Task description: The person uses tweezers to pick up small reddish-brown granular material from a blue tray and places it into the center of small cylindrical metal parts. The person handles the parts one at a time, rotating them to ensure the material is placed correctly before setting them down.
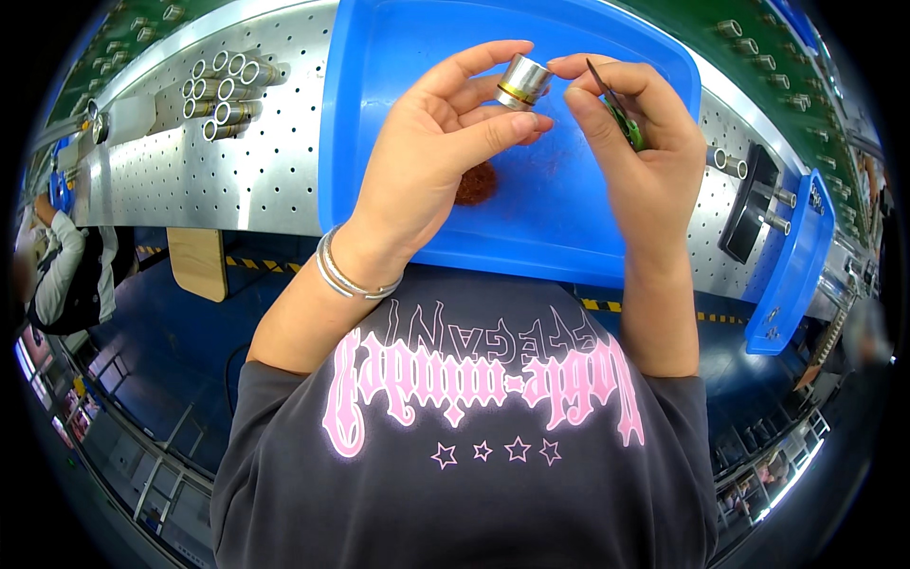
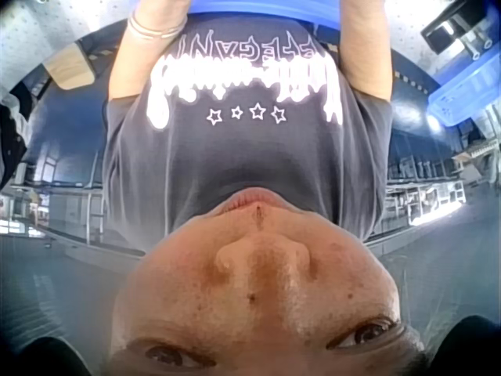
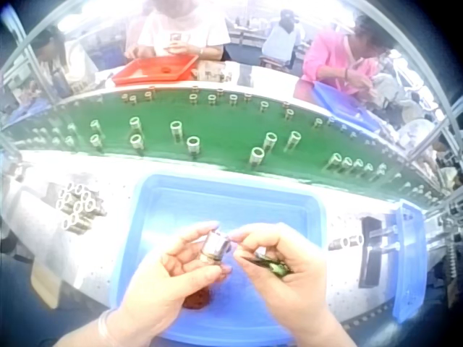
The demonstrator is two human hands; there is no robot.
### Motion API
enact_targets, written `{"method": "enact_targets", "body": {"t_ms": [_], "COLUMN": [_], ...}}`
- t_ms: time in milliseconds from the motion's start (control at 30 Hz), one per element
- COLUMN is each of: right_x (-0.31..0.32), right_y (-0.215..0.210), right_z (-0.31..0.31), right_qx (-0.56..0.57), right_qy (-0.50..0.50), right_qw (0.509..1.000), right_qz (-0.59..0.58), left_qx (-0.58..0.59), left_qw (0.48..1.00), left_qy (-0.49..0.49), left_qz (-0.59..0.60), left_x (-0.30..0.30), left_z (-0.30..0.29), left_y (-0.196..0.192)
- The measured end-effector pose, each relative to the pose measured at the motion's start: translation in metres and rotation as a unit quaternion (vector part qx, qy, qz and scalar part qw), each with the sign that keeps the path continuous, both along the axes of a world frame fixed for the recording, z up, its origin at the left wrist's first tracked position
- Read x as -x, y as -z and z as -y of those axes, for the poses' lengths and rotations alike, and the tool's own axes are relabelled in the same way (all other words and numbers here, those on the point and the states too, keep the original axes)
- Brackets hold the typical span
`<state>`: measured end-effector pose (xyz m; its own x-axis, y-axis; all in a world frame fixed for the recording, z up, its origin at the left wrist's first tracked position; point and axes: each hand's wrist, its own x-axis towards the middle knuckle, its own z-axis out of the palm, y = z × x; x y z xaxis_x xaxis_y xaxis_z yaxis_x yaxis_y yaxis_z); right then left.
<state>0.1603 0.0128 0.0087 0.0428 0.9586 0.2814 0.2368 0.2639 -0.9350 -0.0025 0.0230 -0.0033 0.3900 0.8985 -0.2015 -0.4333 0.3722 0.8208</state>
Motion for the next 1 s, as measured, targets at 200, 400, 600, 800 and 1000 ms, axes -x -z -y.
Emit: {"method": "enact_targets", "body": {"t_ms": [200, 400, 600, 800, 1000], "right_x": [0.001, 0.000, -0.015, -0.012, -0.006], "right_y": [-0.002, -0.004, -0.001, -0.013, -0.015], "right_z": [0.003, 0.005, -0.003, 0.001, 0.008], "right_qx": [-0.034, -0.041, -0.089, -0.055, -0.025], "right_qy": [0.013, 0.022, 0.046, 0.070, -0.005], "right_qw": [0.998, 0.998, 0.992, 0.993, 0.991], "right_qz": [0.044, 0.037, 0.079, 0.072, 0.134], "left_qx": [-0.023, -0.083, -0.096, -0.060, -0.057], "left_qw": [0.998, 0.994, 0.991, 0.996, 0.998], "left_qy": [0.014, 0.008, 0.020, -0.009, -0.020], "left_qz": [-0.056, -0.074, -0.088, -0.060, -0.023], "left_x": [0.001, -0.004, -0.003, -0.001, 0.001], "left_z": [0.000, 0.004, 0.005, 0.001, 0.000], "left_y": [0.001, 0.000, -0.002, -0.001, 0.003]}}
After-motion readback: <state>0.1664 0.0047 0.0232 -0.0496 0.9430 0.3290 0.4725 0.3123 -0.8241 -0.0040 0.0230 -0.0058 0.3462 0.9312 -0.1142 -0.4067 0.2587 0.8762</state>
